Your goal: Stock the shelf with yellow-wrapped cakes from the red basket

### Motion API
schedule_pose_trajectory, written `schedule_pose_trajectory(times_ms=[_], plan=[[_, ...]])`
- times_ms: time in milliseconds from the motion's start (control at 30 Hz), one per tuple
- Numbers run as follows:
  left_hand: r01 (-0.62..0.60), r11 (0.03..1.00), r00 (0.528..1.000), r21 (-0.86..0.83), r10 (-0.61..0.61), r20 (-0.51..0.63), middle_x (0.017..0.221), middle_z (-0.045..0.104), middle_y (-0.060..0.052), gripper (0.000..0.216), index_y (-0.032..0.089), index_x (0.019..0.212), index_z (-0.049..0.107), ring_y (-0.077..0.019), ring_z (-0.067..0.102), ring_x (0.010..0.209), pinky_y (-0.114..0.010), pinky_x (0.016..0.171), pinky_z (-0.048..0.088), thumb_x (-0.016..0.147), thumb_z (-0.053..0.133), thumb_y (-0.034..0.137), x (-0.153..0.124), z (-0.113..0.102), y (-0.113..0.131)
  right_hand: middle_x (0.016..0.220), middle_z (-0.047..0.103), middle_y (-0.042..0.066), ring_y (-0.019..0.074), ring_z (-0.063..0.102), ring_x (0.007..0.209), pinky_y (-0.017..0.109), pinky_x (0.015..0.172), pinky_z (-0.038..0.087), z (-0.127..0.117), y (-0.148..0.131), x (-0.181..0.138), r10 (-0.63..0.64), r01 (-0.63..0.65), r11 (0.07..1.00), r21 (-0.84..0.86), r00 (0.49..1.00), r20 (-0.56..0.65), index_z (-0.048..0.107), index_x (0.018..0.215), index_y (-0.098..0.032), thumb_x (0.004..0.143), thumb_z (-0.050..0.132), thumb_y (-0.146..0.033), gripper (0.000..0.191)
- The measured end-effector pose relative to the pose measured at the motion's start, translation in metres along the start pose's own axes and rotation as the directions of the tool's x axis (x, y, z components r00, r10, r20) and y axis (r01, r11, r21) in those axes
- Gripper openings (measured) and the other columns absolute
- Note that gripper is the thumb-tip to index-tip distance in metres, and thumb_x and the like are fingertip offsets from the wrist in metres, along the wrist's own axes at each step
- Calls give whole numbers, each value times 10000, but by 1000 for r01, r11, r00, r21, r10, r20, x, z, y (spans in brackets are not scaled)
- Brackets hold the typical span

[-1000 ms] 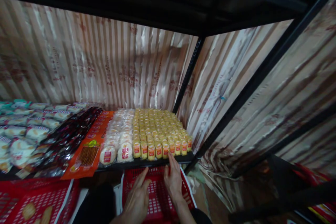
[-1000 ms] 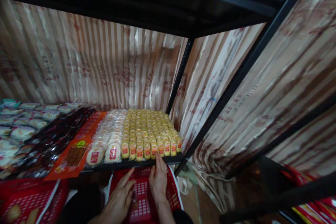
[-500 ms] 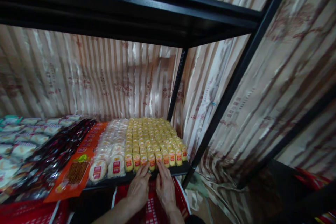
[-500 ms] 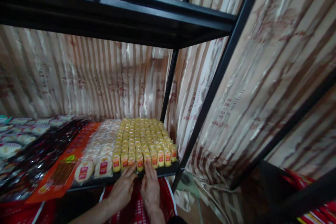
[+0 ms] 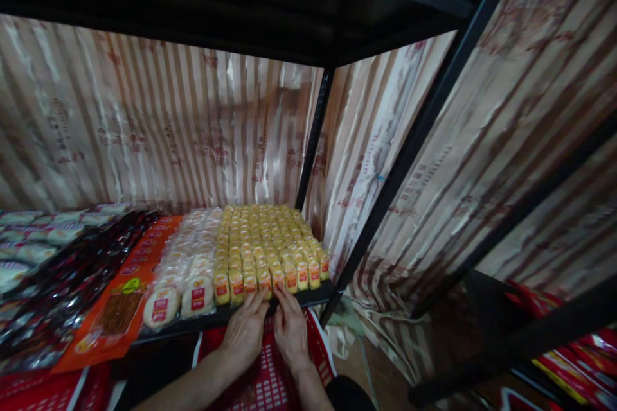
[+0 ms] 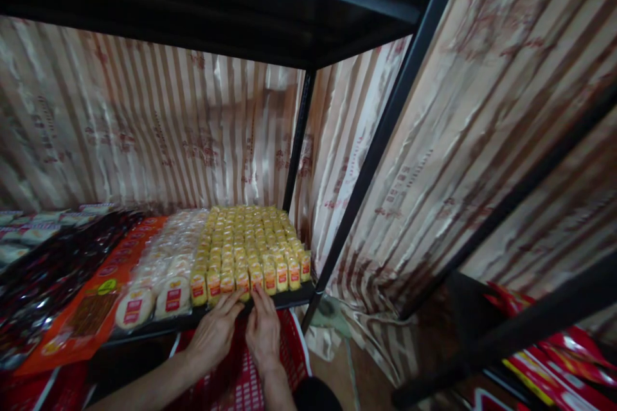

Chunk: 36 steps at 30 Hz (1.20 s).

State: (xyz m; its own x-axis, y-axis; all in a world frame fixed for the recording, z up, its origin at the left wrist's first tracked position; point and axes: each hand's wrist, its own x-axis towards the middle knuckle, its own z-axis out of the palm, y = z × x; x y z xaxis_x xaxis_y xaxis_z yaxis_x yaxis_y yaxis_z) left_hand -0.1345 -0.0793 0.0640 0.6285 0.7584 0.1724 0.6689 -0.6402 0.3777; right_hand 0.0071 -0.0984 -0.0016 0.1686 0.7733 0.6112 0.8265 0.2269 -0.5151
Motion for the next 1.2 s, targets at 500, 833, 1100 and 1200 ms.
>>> schedule_pose_trajectory(times_ms=[500, 833, 1100, 1200], plan=[[80, 950, 996, -301, -61, 71, 1386, 398, -160, 646, 29, 1262, 484, -211, 329, 1310, -371, 1107, 276, 642, 333, -68, 28, 24, 13, 1187, 606, 121, 199, 544, 1112, 393, 946, 441, 5, 16, 6, 211, -207, 977, 40, 955, -209, 589, 1157, -130, 779, 367, -122, 438], [53, 947, 998, -317, -43, 37, 1393, 386, -159, 617, 49, 1248, 493, -197, 326, 1310, -359, 1109, 278, 654, 357, -50, 28, 30, 10, 1210, 592, 116, 202, 524, 1142, 409, 978, 416, 5, 15, 9, 205, -201, 979, 44, 968, -146, 592, 1165, -133, 772, 362, -123, 456], [33, 948, 999, -316, -35, 0, 1402, 380, -138, 429, 98, 994, 610, -186, 303, 1321, -377, 1095, 303, 690, 348, -51, 27, 31, 10, 1214, 591, 112, 200, 529, 1134, 403, 953, 437, 6, 17, 8, 165, -165, 986, 10, 975, -148, 625, 1113, -150, 770, 368, -113, 431], [40, 942, 999, -335, -42, 1, 1392, 401, -128, 369, 116, 928, 613, -192, 300, 1322, -379, 1090, 311, 709, 361, -40, 28, 33, 9, 1213, 591, 114, 202, 524, 1138, 403, 952, 439, 7, 17, 8, 168, -172, 985, -14, 975, -146, 623, 1118, -144, 765, 367, -105, 437]])
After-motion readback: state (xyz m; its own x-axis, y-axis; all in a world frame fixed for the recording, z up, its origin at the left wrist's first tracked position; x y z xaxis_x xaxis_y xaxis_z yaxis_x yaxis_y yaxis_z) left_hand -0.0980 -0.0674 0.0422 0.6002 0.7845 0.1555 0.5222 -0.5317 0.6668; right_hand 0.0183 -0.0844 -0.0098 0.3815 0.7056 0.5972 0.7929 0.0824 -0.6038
